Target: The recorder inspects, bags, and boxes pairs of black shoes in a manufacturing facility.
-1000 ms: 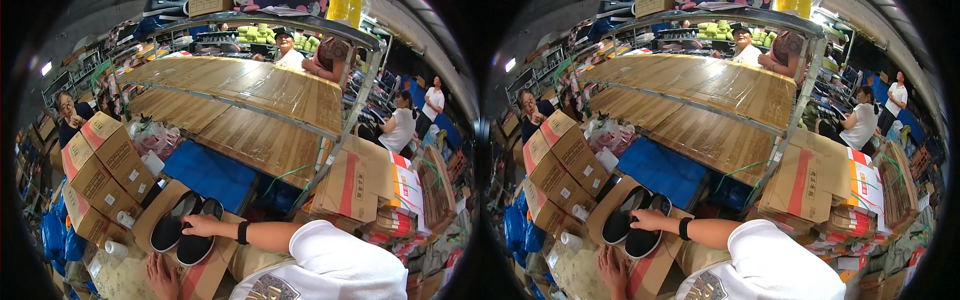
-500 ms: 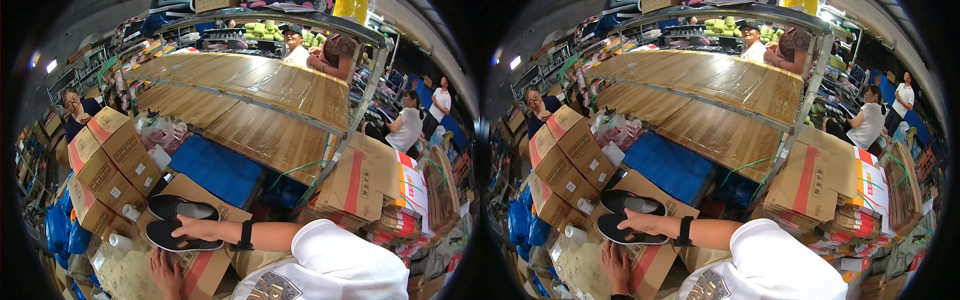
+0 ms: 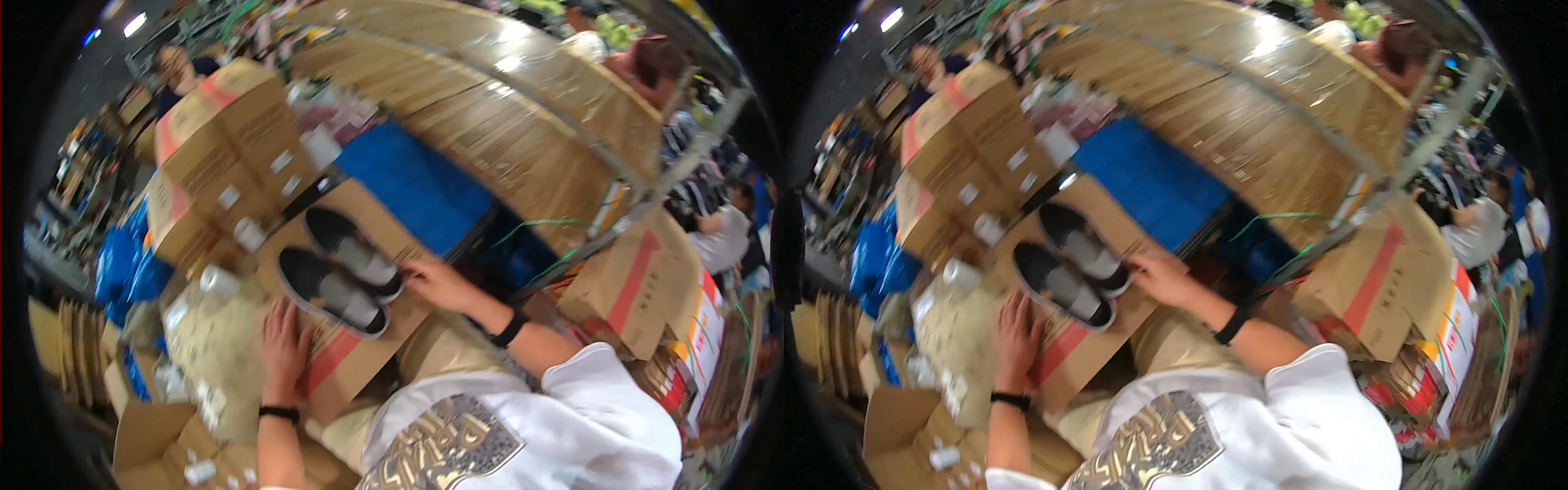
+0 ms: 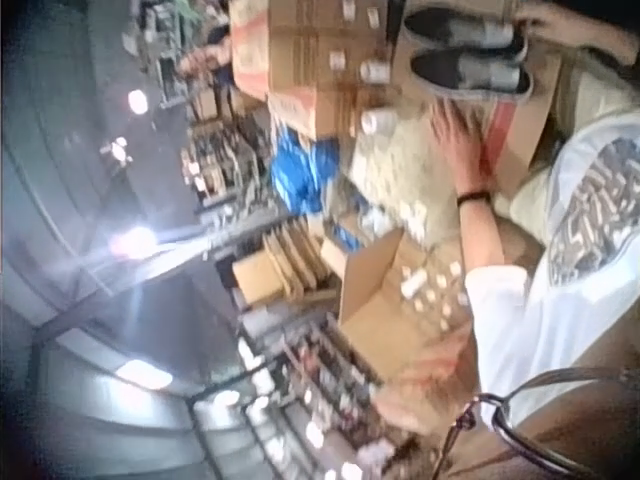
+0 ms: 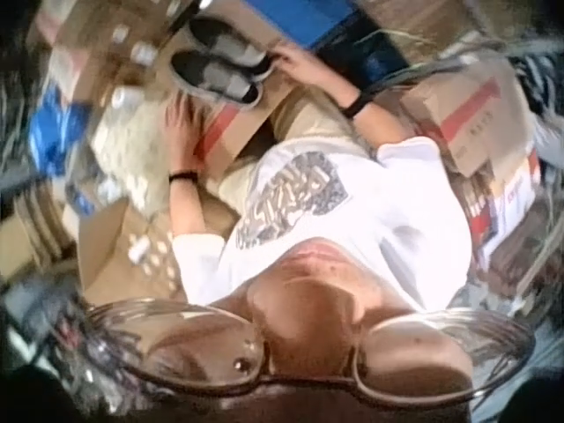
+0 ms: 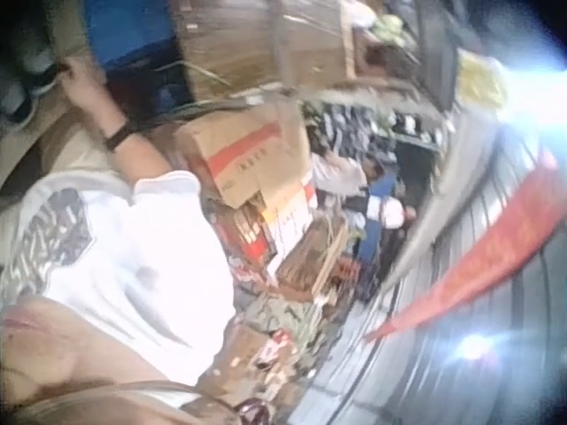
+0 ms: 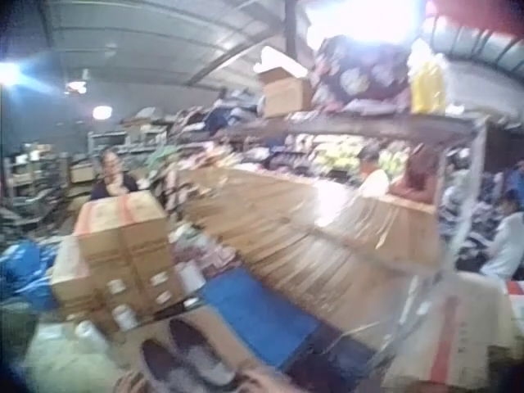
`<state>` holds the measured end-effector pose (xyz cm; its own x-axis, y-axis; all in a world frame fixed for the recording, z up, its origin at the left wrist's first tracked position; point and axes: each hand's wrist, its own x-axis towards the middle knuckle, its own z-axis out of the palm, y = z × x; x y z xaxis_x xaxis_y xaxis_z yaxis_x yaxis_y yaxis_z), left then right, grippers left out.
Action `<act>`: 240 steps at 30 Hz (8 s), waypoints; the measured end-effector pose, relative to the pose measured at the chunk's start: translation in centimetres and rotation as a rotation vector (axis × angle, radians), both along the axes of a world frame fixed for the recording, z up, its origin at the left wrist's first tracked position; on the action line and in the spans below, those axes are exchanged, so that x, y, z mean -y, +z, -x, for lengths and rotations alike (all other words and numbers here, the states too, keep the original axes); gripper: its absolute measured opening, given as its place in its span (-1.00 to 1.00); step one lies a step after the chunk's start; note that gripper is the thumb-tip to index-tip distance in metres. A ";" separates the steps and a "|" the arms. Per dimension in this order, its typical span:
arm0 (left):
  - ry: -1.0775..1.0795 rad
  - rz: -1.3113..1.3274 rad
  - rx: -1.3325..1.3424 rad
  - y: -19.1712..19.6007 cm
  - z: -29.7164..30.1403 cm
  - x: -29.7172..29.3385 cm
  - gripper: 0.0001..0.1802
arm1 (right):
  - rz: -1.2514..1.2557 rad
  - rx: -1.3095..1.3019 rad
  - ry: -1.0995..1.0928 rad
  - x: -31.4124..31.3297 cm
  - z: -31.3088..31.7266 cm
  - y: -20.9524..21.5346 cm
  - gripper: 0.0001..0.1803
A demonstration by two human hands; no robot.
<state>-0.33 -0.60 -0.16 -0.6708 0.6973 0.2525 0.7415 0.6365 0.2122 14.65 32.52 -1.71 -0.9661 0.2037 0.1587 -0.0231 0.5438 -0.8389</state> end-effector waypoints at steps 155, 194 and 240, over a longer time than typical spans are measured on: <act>-0.400 -0.513 0.121 5.0 -5.2 -33.2 -0.91 | 0.865 0.113 -0.433 -5.3 -15.0 1.6 -0.44; -0.350 -0.130 0.396 -2.8 -4.7 -26.0 -0.75 | 0.911 0.117 -0.503 -5.9 -4.8 2.8 -0.62; 0.054 -0.900 1.472 -0.8 -14.5 -2.6 -0.73 | -0.235 -0.052 0.195 9.4 -5.2 4.5 -0.81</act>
<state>14.15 2.04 -1.01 -0.6943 0.6635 -0.2786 -0.4027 -0.0375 0.9146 19.86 23.07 2.75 -0.9728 -0.0324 0.2295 -0.1852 0.7040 -0.6857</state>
